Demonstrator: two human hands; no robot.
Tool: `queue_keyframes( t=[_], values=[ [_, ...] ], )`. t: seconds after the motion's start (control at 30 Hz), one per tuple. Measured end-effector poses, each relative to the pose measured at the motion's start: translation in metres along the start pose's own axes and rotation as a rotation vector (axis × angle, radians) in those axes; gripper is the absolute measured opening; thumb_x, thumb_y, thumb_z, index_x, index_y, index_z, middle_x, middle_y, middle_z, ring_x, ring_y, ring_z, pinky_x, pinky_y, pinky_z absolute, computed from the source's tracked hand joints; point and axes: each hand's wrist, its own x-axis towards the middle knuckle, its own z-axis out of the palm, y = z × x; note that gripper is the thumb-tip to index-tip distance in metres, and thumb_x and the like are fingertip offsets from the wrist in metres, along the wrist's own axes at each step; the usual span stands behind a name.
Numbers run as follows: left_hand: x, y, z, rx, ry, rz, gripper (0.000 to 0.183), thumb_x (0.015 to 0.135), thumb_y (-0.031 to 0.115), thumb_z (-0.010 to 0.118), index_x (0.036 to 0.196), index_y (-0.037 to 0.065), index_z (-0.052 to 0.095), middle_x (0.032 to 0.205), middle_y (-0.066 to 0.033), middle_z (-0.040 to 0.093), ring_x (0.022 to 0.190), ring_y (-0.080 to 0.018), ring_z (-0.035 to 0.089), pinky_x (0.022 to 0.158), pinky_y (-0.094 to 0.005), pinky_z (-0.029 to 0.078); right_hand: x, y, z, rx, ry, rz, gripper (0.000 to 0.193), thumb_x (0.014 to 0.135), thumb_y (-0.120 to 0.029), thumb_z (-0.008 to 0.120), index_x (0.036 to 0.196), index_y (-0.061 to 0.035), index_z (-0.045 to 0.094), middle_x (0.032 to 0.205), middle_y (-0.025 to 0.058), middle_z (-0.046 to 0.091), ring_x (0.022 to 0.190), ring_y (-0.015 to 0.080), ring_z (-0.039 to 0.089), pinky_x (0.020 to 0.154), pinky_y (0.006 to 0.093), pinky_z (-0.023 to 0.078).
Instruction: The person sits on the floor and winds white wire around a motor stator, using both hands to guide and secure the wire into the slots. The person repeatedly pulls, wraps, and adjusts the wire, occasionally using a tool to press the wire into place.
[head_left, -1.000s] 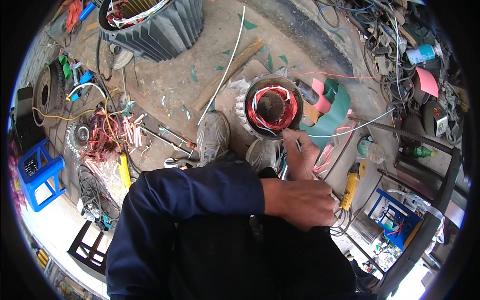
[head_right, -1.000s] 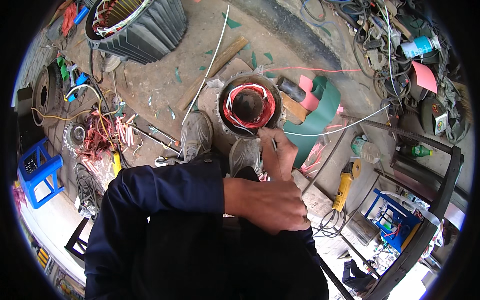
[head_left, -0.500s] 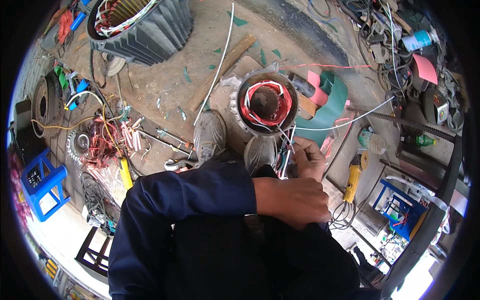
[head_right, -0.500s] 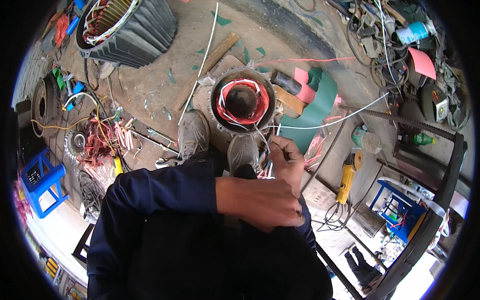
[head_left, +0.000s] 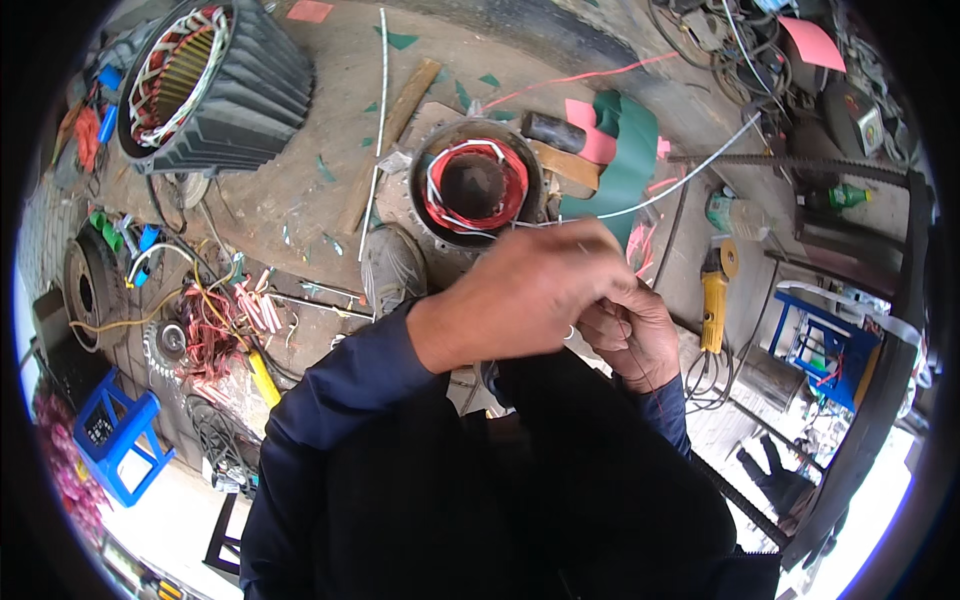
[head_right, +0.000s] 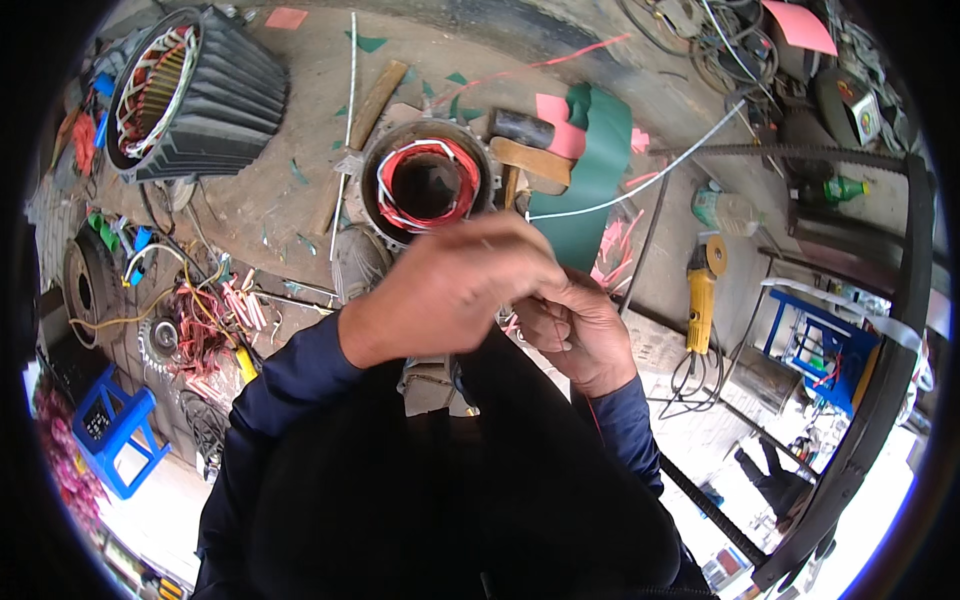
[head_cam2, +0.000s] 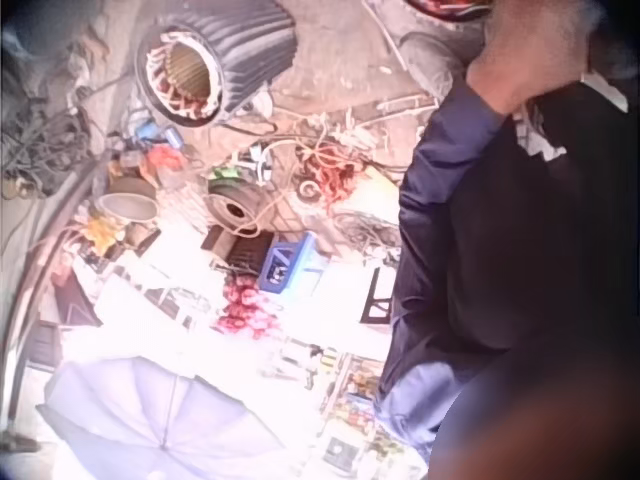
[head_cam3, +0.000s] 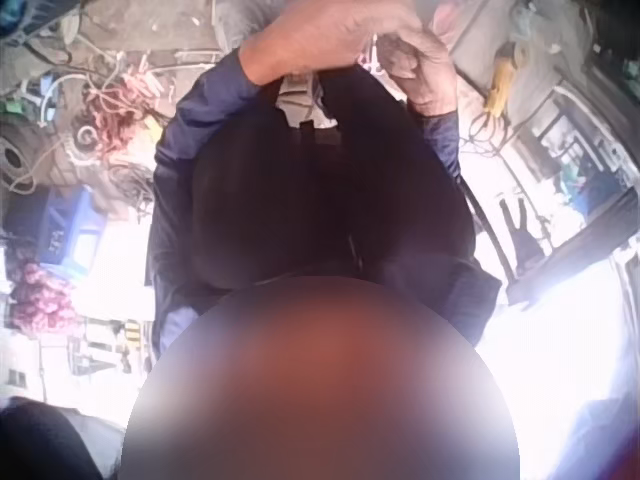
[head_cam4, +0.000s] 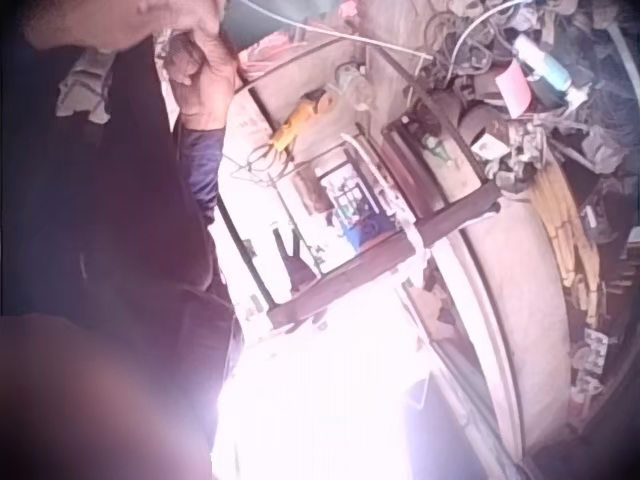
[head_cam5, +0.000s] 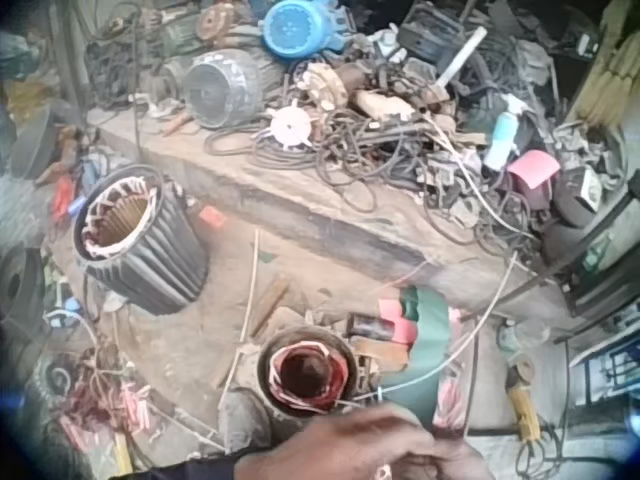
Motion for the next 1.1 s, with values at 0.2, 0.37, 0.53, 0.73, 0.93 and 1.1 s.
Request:
queue_keyframes(
  t=[0.2,0.37,0.53,0.73,0.93,1.1],
  values=[
    [-0.01,-0.035,-0.018,0.254,-0.126,-0.271,0.022,0.092,-0.001,0.071,0.113,0.004,0.075,0.1,-0.0146,0.072,0.091,-0.0383,0.072,0.079,-0.0432,0.058,-0.015,-0.014,0.023,-0.336,0.009,-0.031,0.022,0.103,-0.018,0.065,0.108,0.0037,0.06,0.075,0.0053,0.056,0.047,0.0055,0.037,0.041,0.0238,0.021],
    [-0.015,-0.063,-0.011,0.209,-0.09,-0.268,0.027,0.088,-0.005,0.066,0.111,0.005,0.075,0.092,-0.0165,0.071,0.09,-0.0434,0.07,0.078,-0.0484,0.057,-0.023,-0.025,0.048,-0.111,-0.124,-0.07,0.022,0.101,-0.017,0.068,0.102,0.0045,0.063,0.062,0.0031,0.051,0.044,0.0067,0.039,0.043,0.025,0.026],
    [-0.019,-0.065,-0.027,0.018,-0.058,-0.454,0.017,0.097,0.0,0.069,0.113,0.002,0.075,0.095,-0.0102,0.072,0.088,-0.0205,0.074,0.078,-0.0335,0.059,0.005,-0.002,0.059,-1.163,-0.188,-0.041,0.015,0.102,-0.015,0.069,0.101,-0.0011,0.073,0.078,0.0074,0.072,0.068,0.0178,0.068,0.061,0.03,0.051],
    [-0.024,-0.037,-0.064,-0.093,-0.102,-0.822,0.021,0.112,0.018,0.059,0.106,0.002,0.072,0.089,-0.0009,0.068,0.081,-0.0095,0.065,0.07,-0.0277,0.056,0.046,0.027,0.045,-1.519,-0.375,-0.196,0.013,0.098,-0.016,0.071,0.104,-0.0043,0.074,0.094,0.0156,0.075,0.086,0.0381,0.073,0.077,0.0445,0.057],
    [-0.033,-0.005,-0.073,0.061,-0.324,-0.627,0.014,0.108,0.01,0.065,0.103,-0.002,0.071,0.086,-0.0022,0.066,0.08,-0.0095,0.062,0.07,-0.0273,0.052,0.06,0.035,0.036,-1.547,-0.297,-0.238,0.015,0.097,-0.016,0.076,0.101,-0.0025,0.077,0.093,0.0142,0.077,0.088,0.0323,0.076,0.081,0.0406,0.058],
    [-0.043,0.005,-0.066,-0.172,-0.083,-0.58,0.01,0.104,0.008,0.07,0.11,0.0,0.074,0.095,-0.0017,0.069,0.081,-0.0098,0.062,0.072,-0.0269,0.052,0.064,0.04,0.031,-1.536,-0.145,-0.295,0.018,0.094,-0.021,0.078,0.101,-0.0045,0.079,0.089,0.0172,0.075,0.083,0.0362,0.074,0.077,0.0431,0.058]
  ],
)
